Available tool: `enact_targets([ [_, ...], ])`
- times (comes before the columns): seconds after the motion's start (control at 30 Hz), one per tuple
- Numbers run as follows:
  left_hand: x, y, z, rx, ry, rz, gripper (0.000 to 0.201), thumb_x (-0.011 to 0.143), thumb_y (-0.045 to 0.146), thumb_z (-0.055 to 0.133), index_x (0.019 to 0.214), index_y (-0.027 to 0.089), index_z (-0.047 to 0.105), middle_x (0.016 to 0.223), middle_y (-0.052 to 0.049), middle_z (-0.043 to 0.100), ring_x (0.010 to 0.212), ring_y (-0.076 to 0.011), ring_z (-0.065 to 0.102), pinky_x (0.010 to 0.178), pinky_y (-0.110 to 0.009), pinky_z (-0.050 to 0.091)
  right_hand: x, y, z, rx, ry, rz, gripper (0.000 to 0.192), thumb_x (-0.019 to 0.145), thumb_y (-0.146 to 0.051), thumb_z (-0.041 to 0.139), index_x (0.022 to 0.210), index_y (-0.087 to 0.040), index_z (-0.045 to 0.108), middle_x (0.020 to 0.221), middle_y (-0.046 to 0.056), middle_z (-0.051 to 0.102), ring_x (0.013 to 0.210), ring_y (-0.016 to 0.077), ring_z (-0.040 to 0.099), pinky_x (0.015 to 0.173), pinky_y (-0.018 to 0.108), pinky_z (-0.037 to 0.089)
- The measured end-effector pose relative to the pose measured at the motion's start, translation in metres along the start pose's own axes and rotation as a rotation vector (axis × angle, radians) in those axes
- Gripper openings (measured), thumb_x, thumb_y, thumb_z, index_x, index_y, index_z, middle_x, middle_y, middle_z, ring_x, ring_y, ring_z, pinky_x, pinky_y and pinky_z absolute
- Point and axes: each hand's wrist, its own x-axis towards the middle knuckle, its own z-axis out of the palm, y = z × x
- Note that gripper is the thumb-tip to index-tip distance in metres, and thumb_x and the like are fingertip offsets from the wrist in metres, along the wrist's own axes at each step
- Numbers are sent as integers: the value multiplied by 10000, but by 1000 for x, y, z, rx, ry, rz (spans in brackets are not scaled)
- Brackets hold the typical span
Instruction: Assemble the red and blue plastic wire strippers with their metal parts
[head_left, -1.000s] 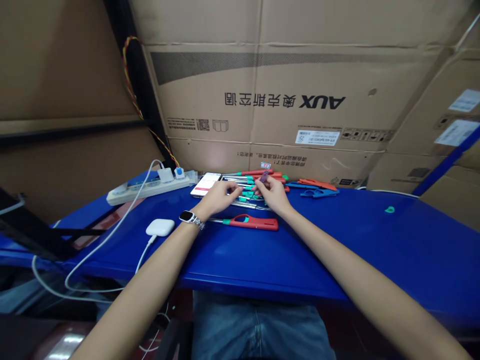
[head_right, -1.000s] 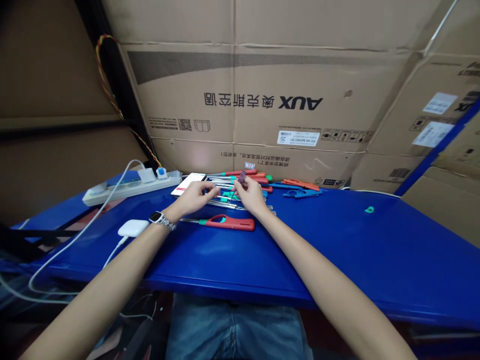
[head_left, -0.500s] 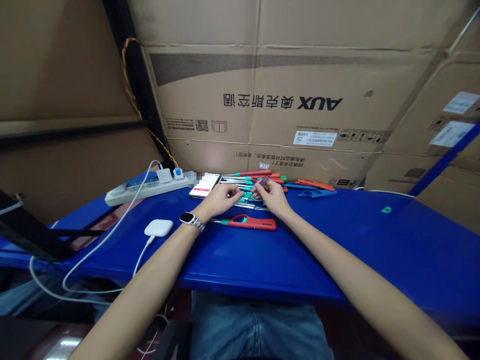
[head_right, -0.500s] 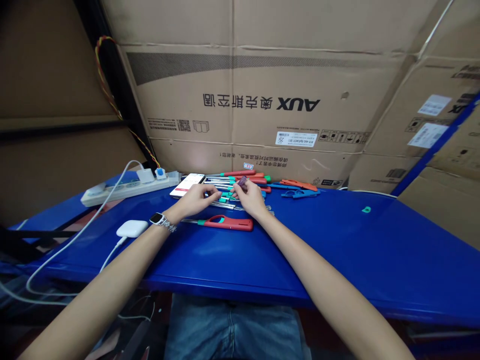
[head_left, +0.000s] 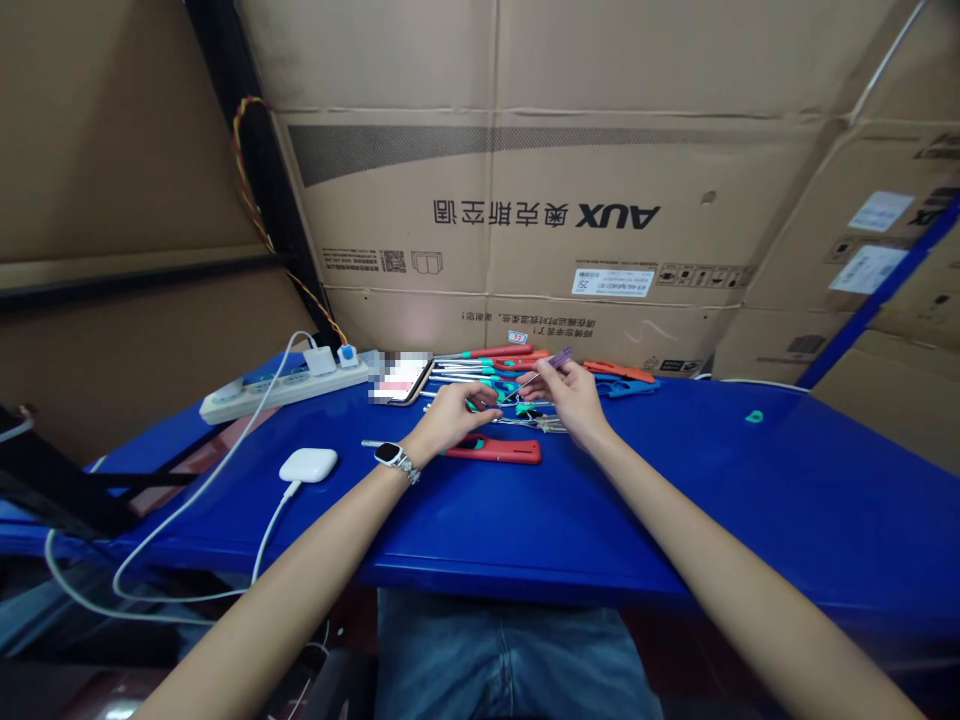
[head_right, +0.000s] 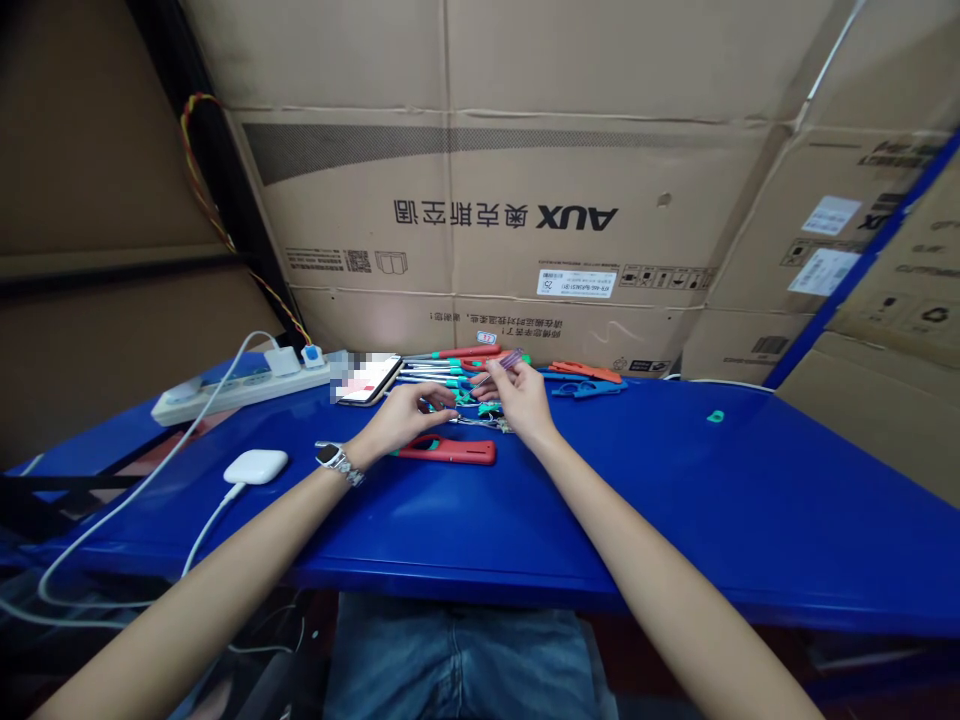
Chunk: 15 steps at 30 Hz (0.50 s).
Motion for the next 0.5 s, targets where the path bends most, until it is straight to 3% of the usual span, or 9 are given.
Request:
enact_targets([
  [0.17,0,-2,4,-108,-20,0,229,798,367,694,851,146,722,827,-53,747,734,-170,659,692,-272,494,-2,0,1,5,5,11,505,700,-648,716,827,-177,582,790,74,745,619,164,701,612,291,600],
  [0.5,-4,9,2,-36,-45,25,185,814,307,629,799,138,703,735,-35,714,653,-150,618,615,-247,454,-7,-3,5,-46,-56,-35,505,704,-653,709,806,-176,576,743,57,725,598,155,679,594,287,585],
])
